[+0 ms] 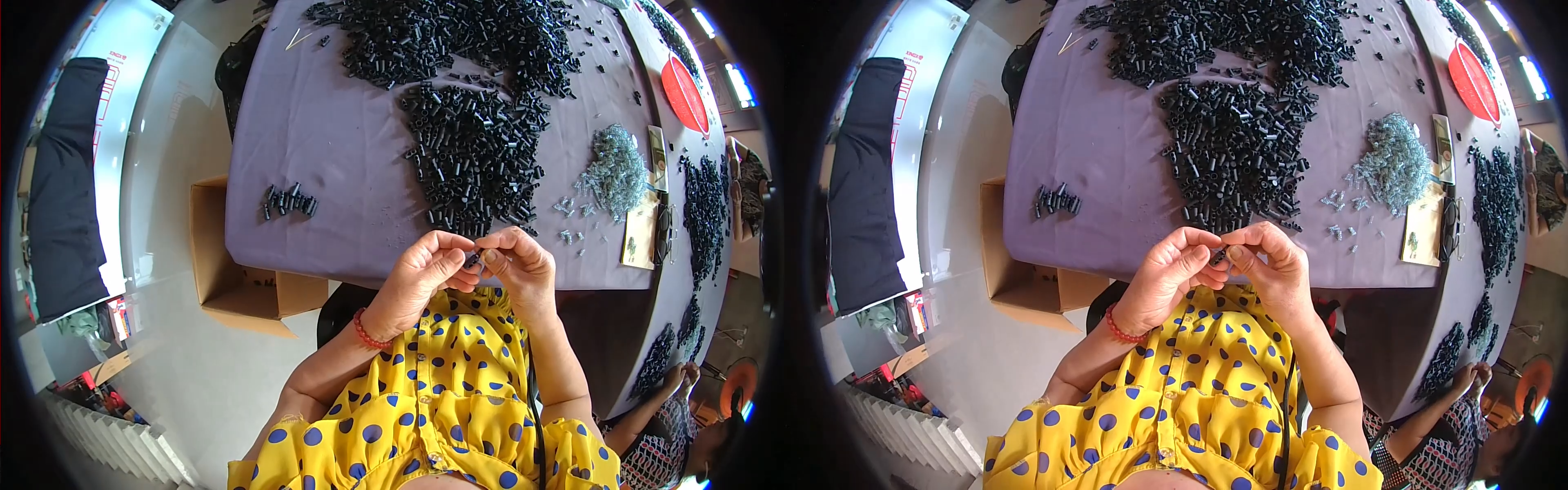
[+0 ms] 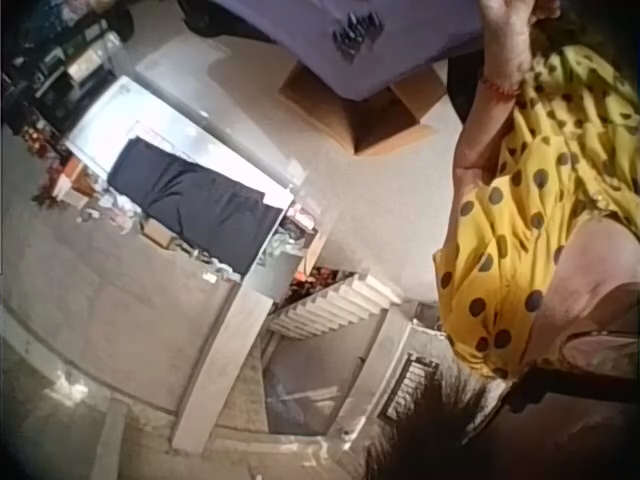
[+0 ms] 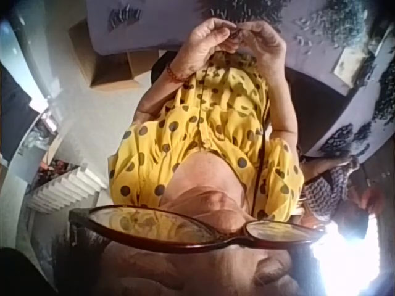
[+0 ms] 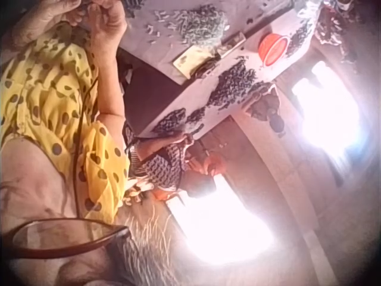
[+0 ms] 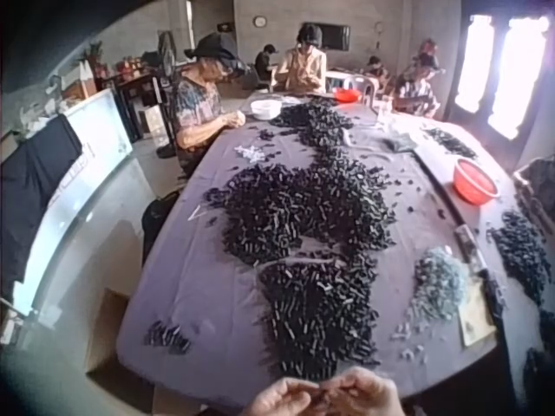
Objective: Assemble small black plastic components by joining them together at a workshop table.
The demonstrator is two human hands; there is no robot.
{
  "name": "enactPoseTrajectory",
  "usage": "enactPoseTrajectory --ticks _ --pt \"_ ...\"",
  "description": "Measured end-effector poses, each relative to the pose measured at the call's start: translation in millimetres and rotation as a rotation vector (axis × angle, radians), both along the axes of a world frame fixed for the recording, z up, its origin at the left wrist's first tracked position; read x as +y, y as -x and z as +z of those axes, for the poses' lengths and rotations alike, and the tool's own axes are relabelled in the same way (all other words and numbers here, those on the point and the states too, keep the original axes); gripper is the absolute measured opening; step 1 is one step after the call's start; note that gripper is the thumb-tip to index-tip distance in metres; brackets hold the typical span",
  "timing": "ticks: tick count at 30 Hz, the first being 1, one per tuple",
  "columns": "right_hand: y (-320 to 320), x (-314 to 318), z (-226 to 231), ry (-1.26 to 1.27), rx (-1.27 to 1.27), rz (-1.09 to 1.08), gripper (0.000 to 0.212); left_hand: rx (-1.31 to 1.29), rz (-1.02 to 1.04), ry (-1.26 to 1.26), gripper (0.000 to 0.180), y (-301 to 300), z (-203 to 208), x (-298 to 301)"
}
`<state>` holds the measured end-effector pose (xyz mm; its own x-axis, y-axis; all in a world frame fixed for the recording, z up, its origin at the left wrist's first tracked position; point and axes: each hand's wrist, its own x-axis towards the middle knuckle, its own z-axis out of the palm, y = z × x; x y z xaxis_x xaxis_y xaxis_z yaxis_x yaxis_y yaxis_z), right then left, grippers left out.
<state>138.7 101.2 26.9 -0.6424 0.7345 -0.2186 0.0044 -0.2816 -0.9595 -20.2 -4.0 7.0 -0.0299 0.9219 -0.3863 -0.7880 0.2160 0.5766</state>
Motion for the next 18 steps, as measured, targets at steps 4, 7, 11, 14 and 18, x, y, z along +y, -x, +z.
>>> enactPoseTrajectory --ticks 4,7,11,14,18 --pt "-3 2 -2 -0.255 -0.118 0.033 0.012 0.045 -0.001 0.024 0.021 0 1 -1" --pt "-2 3 -4 -0.536 -0.195 0.054 0.015 0.074 -0.006 0.048 0.022 1 3 -2" --pt "-4 1 -5 -0.472 -0.176 0.043 0.016 0.088 -0.023 0.068 0.024 2 4 -2" --pt "-5 -1 -7 -0.372 -0.148 0.027 0.015 0.053 -0.040 0.098 0.024 3 6 -1" --pt "-6 0 -6 -0.334 -0.129 0.031 0.014 0.021 -0.051 0.080 0.026 1 5 -4"
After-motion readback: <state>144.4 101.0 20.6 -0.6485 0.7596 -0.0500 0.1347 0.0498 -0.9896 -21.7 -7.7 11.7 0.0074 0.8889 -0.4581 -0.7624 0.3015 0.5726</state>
